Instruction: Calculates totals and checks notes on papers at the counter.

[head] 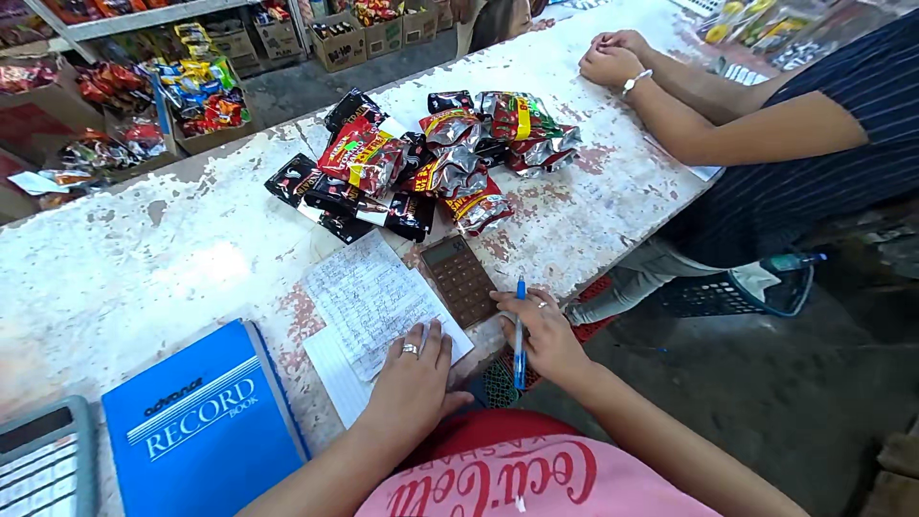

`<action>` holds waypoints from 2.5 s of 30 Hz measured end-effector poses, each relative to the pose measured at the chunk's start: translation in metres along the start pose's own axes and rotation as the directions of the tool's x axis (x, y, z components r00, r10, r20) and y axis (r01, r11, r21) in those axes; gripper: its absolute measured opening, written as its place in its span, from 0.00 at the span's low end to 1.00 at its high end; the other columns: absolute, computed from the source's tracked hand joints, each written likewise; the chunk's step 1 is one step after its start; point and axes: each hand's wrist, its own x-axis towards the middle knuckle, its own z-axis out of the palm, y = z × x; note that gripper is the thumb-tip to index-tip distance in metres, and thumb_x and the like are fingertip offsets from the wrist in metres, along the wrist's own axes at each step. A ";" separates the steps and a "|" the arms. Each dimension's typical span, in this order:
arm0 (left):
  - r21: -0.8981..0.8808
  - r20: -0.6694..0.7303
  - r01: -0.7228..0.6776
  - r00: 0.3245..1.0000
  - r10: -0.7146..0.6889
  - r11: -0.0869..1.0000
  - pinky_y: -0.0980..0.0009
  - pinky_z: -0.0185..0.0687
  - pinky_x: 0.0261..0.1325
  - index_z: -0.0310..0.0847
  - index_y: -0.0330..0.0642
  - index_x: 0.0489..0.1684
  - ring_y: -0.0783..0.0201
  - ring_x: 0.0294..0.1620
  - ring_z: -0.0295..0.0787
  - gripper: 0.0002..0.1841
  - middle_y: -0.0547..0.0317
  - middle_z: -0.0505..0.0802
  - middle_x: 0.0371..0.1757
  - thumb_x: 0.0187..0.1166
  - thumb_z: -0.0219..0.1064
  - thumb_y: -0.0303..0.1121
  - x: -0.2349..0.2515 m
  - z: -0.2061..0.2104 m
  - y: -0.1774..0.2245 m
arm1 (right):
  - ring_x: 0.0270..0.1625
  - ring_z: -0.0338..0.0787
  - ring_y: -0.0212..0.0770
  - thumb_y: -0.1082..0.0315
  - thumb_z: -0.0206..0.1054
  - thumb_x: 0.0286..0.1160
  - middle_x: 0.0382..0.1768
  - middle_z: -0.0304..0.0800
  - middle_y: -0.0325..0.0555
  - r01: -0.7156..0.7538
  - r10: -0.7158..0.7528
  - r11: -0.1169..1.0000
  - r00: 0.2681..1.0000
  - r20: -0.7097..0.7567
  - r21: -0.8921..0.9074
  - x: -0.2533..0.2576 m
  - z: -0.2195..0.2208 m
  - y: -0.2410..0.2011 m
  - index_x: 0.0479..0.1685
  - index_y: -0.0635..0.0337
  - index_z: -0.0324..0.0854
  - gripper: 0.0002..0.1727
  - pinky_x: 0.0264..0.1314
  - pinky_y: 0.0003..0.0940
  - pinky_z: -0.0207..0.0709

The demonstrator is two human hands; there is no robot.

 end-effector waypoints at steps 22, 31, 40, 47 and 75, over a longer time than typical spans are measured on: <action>-0.031 0.054 0.020 0.998 -0.018 0.999 0.42 0.80 0.70 0.79 0.35 0.75 0.36 0.79 0.77 0.43 0.39 0.81 0.80 0.79 0.53 0.68 0.001 -0.006 0.001 | 0.70 0.86 0.60 0.69 0.58 0.78 0.53 0.96 0.45 -0.026 0.027 1.000 0.993 0.118 -0.006 0.056 0.011 -0.009 0.57 0.57 0.88 0.15 0.77 0.70 0.64; -0.024 -0.006 -0.001 1.000 0.001 1.000 0.42 0.83 0.66 0.82 0.35 0.71 0.36 0.76 0.81 0.42 0.40 0.83 0.77 0.78 0.54 0.68 0.000 -0.001 -0.001 | 0.70 0.87 0.55 0.66 0.56 0.81 0.54 0.96 0.42 0.066 -0.069 0.996 0.996 0.052 0.052 0.038 0.016 -0.014 0.54 0.53 0.87 0.14 0.79 0.66 0.64; -0.036 0.014 -0.008 1.000 0.009 0.999 0.40 0.81 0.68 0.81 0.34 0.71 0.33 0.78 0.78 0.42 0.38 0.83 0.77 0.79 0.53 0.68 -0.001 -0.003 0.002 | 0.64 0.92 0.44 0.64 0.55 0.86 0.59 0.94 0.49 0.023 -0.019 0.999 0.997 -0.070 0.046 0.007 0.007 0.008 0.55 0.59 0.83 0.13 0.77 0.49 0.73; -0.054 0.048 -0.026 0.998 0.029 0.998 0.37 0.80 0.69 0.82 0.36 0.71 0.31 0.78 0.77 0.42 0.38 0.84 0.77 0.81 0.51 0.68 -0.002 -0.005 0.002 | 0.67 0.89 0.42 0.62 0.54 0.89 0.63 0.92 0.47 0.039 -0.034 0.998 0.996 -0.088 0.050 -0.010 0.010 0.007 0.54 0.55 0.81 0.12 0.79 0.43 0.71; -0.262 -0.155 0.538 0.796 -0.585 0.801 0.26 0.66 0.68 0.74 0.41 0.81 0.28 0.79 0.71 0.41 0.35 0.80 0.77 0.73 0.71 0.60 0.006 -0.013 -0.154 | 0.81 0.75 0.60 0.46 0.69 0.76 0.75 0.84 0.50 -0.003 0.003 1.000 1.000 -0.023 0.022 0.015 0.039 -0.017 0.61 0.52 0.82 0.23 0.80 0.55 0.67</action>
